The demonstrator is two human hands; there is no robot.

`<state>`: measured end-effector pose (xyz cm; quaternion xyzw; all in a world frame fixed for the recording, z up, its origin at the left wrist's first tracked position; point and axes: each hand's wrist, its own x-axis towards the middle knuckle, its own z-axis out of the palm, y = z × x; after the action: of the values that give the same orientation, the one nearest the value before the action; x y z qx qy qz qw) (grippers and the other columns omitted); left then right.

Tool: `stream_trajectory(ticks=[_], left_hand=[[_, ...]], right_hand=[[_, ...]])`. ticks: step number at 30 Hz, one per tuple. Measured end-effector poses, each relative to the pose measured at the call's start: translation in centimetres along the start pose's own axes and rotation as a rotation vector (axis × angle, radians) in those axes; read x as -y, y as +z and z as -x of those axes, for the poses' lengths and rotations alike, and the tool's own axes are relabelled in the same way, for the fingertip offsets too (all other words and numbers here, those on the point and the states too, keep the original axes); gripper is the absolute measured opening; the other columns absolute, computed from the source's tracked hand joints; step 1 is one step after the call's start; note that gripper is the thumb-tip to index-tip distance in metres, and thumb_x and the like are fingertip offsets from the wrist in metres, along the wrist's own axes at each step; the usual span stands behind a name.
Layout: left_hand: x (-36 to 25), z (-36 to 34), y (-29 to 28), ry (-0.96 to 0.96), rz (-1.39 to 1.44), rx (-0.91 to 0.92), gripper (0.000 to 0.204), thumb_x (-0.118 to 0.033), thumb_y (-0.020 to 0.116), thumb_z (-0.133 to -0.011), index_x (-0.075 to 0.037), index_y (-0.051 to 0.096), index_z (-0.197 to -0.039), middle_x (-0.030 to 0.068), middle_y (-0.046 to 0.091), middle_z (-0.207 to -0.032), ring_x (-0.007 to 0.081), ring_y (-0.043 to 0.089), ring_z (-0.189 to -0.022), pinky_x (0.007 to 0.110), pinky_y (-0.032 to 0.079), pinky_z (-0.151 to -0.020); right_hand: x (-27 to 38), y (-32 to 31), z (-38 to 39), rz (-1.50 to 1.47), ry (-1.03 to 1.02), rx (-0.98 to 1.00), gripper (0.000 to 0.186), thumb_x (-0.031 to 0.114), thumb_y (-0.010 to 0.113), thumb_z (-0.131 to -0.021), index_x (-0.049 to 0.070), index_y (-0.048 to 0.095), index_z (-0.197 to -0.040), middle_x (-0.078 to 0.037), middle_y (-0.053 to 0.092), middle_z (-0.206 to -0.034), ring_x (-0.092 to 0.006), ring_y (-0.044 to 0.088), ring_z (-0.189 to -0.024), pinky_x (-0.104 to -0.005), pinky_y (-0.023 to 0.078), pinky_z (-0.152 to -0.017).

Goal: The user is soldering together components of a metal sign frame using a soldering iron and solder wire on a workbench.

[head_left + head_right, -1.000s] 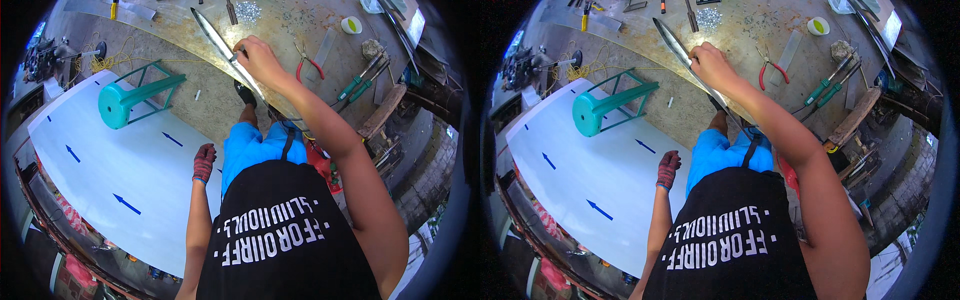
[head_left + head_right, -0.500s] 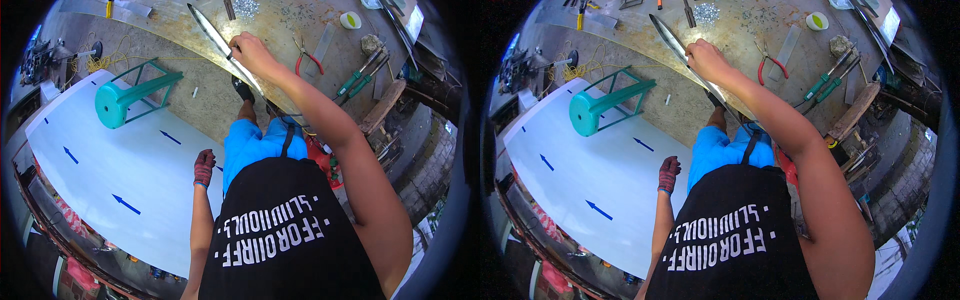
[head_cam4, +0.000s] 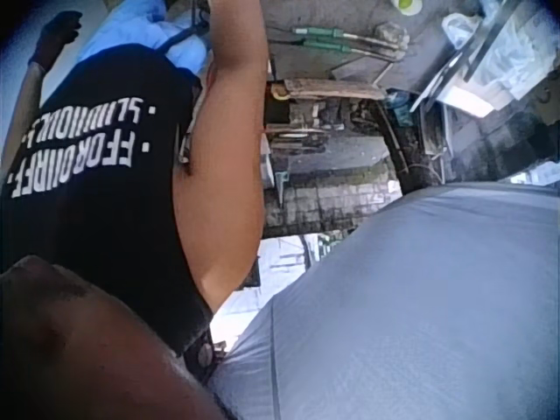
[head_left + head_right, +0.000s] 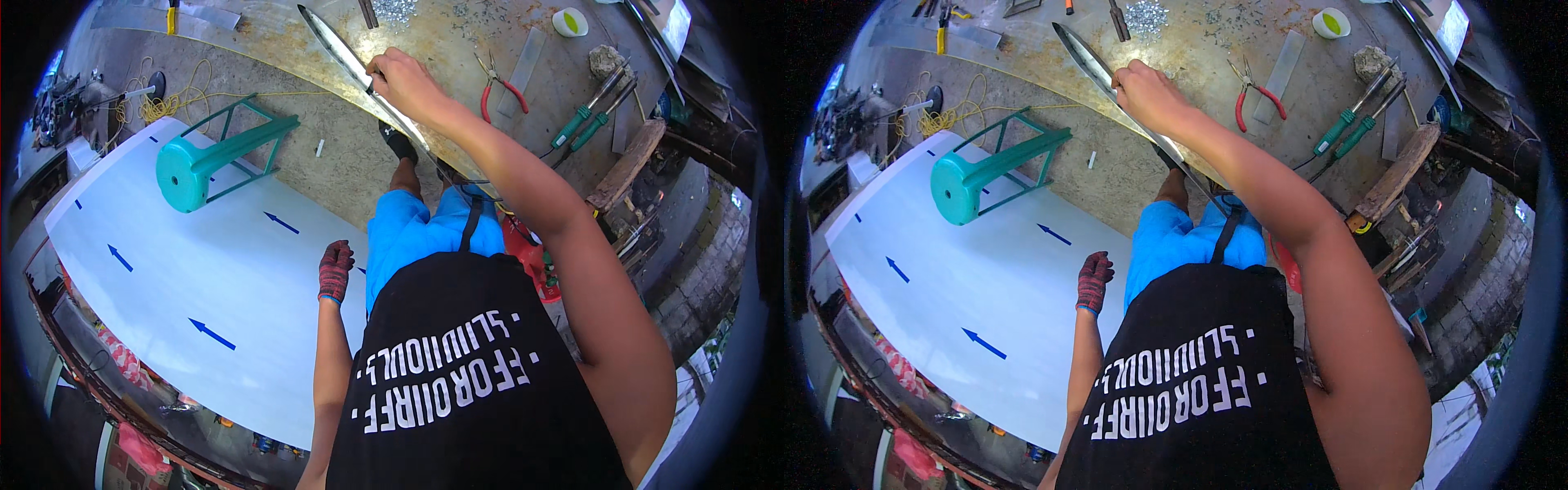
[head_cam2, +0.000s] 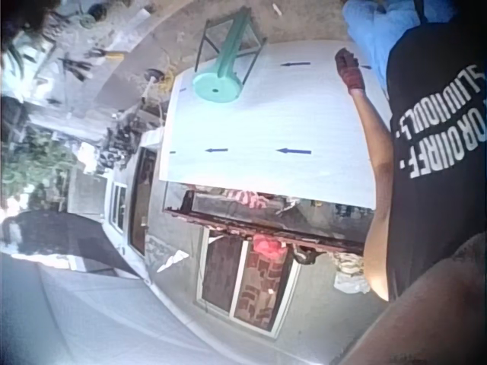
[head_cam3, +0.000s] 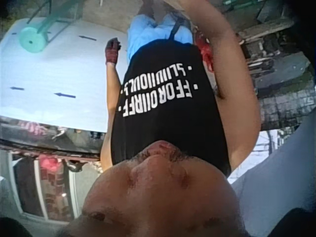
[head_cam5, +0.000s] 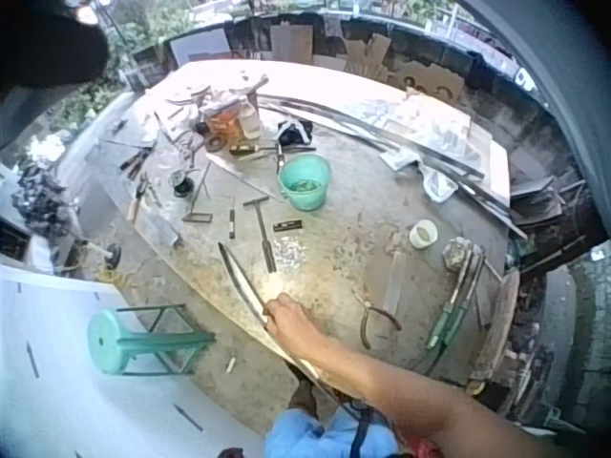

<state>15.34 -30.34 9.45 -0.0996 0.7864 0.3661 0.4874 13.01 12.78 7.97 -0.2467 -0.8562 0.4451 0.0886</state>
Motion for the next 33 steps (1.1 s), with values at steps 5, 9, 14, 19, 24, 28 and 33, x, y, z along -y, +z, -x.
stream_trajectory(ticks=[5, 9, 14, 19, 24, 28, 33], left_hand=[[0.3, 0.0, -0.3, -0.015, 0.014, -0.014, 0.025, -0.021, 0.061, -0.098, -0.007, 0.061, -0.119, 0.0041, 0.064, -0.091, 0.0122, 0.058, -0.076, 0.028, 0.051, -0.07], [0.5, 0.0, -0.1, -0.012, 0.012, -0.012, 0.024, -0.02, 0.061, -0.098, -0.007, 0.062, -0.118, 0.0038, 0.064, -0.091, 0.0123, 0.058, -0.075, 0.028, 0.051, -0.07], [0.7, -0.4, 0.0, -0.014, 0.017, -0.003, 0.024, -0.02, 0.061, -0.098, -0.007, 0.062, -0.118, 0.0037, 0.064, -0.091, 0.0126, 0.058, -0.076, 0.028, 0.051, -0.071], [0.5, -0.5, 0.0, -0.03, 0.002, -0.01, 0.025, -0.019, 0.061, -0.098, -0.007, 0.062, -0.119, 0.0041, 0.064, -0.093, 0.0132, 0.059, -0.078, 0.028, 0.052, -0.073], [0.7, -0.1, -0.3, -0.009, -0.004, 0.005, 0.029, -0.025, 0.062, -0.098, -0.006, 0.061, -0.12, 0.0053, 0.065, -0.094, 0.0141, 0.06, -0.079, 0.029, 0.052, -0.073], [1.0, -0.1, -0.3, -0.003, 0.0, 0.012, 0.034, -0.031, 0.062, -0.098, -0.006, 0.061, -0.122, 0.0068, 0.065, -0.095, 0.015, 0.061, -0.079, 0.03, 0.052, -0.074], [0.7, -0.2, 0.0, -0.014, 0.008, 0.003, 0.029, -0.025, 0.062, -0.098, -0.006, 0.061, -0.119, 0.005, 0.064, -0.094, 0.0136, 0.06, -0.078, 0.029, 0.052, -0.073]], right_hand=[[0.4, -0.5, 0.3, -0.001, -0.044, -0.048, 0.02, 0.013, 0.057, -0.089, 0.004, 0.066, -0.104, -0.018, 0.061, -0.104, -0.0389, 0.062, -0.099, -0.0459, 0.051, -0.089], [1.1, -1.3, 2.3, 0.024, -0.073, -0.061, 0.017, 0.012, 0.059, -0.09, 0.003, 0.065, -0.103, -0.017, 0.059, -0.101, -0.0376, 0.062, -0.098, -0.0459, 0.051, -0.086], [0.8, -0.6, 3.8, 0.068, -0.133, -0.095, 0.017, 0.012, 0.06, -0.09, 0.002, 0.065, -0.103, -0.016, 0.058, -0.097, -0.0358, 0.062, -0.095, -0.0456, 0.051, -0.083], [0.6, 0.0, 4.4, 0.051, -0.153, -0.144, 0.017, 0.01, 0.061, -0.089, 0.002, 0.065, -0.104, -0.015, 0.057, -0.097, -0.0357, 0.062, -0.094, -0.0451, 0.051, -0.082], [0.4, 0.2, 4.7, -0.042, -0.017, -0.169, 0.019, 0.01, 0.063, -0.088, 0.004, 0.066, -0.105, -0.016, 0.059, -0.099, -0.0371, 0.063, -0.094, -0.0451, 0.052, -0.083], [0.2, 0.7, 4.7, -0.084, 0.002, -0.206, 0.018, 0.01, 0.063, -0.087, 0.004, 0.067, -0.104, -0.016, 0.06, -0.1, -0.0375, 0.063, -0.093, -0.0454, 0.053, -0.082], [0.0, 0.8, 4.9, -0.082, 0.002, -0.259, 0.018, 0.008, 0.063, -0.086, 0.004, 0.068, -0.103, -0.016, 0.06, -0.099, -0.0377, 0.064, -0.092, -0.0453, 0.053, -0.082]])
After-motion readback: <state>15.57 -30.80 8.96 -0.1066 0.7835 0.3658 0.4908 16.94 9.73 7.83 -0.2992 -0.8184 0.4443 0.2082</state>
